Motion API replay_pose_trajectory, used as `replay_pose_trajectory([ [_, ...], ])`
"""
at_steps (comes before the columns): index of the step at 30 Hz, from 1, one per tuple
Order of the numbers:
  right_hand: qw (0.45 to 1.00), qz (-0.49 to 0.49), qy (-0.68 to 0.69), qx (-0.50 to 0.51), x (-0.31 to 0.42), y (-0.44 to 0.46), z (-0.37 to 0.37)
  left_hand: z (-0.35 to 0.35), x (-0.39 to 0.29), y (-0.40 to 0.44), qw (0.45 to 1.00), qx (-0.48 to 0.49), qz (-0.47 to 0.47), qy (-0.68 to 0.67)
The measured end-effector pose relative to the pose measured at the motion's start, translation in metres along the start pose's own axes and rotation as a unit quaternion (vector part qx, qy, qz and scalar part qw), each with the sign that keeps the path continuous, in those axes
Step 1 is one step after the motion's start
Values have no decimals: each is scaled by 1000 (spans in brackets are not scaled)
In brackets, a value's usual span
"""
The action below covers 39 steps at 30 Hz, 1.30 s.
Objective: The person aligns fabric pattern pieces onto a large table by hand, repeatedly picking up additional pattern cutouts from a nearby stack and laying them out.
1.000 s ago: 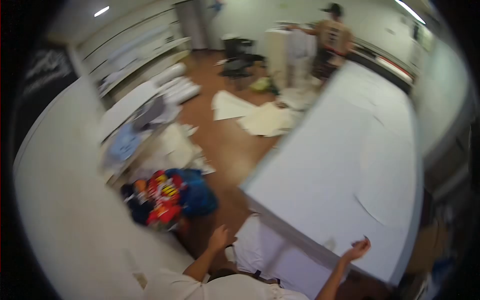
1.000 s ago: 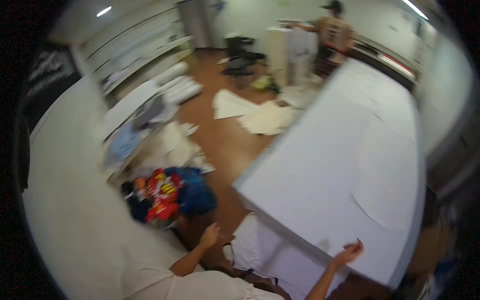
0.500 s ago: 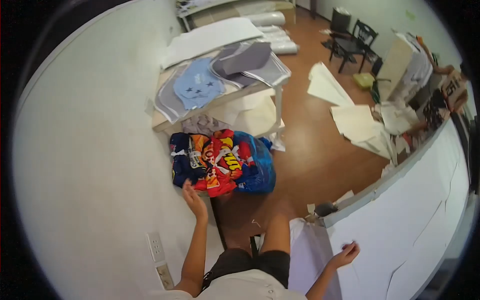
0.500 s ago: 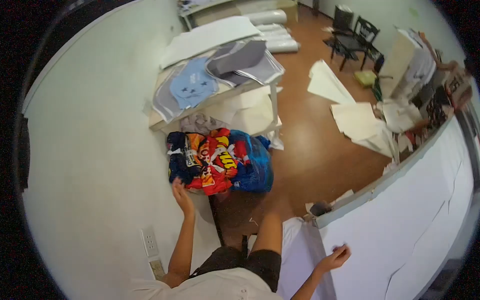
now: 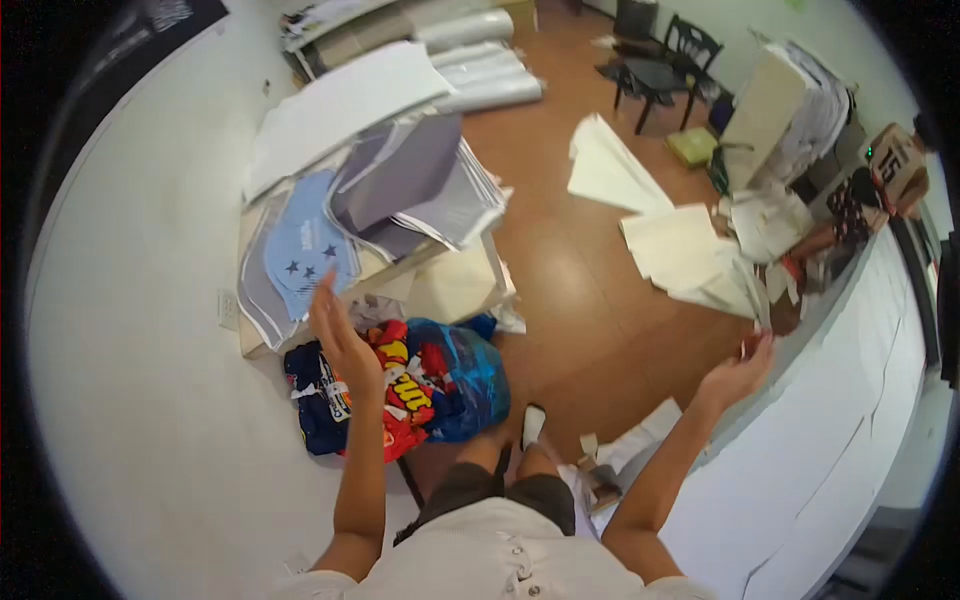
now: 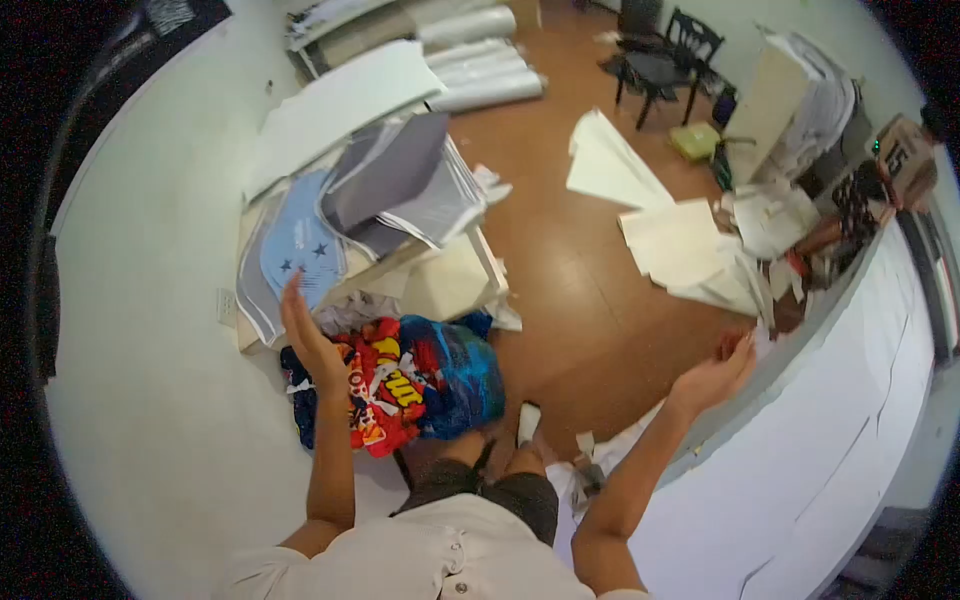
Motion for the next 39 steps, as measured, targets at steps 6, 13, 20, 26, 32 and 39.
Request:
replay_pose_trajectory([
  [6,879,42,337,334,91,-104,110,135,-168,-26,680,228,-270,-643],
  [13,866,-135,373,305,84,-153,166,187,-148,-21,661,52,-144,-734],
  [20,899,-226,303,223,69,-140,201,127,-99,76,749,-239,29,-618],
  [26,910,-344,-37,230,-1,-106,232,-1,-44,110,859,-354,238,-282],
  [32,822,-456,-121,320,-42,-88,303,-64,1,108,939,-95,184,-276],
  [39,702,-184,-236,647,-261,-95,430,-9,-8,72,834,-505,214,-64],
])
Point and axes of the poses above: each hand's wrist, its own y-axis towards the middle knuckle, its own z-axis out of the palm, x = y × z, the point moved 7 cm from there along y, towards the middle knuckle, and after that the axes turned 11 degrees about -x, right-handed, at the moved point
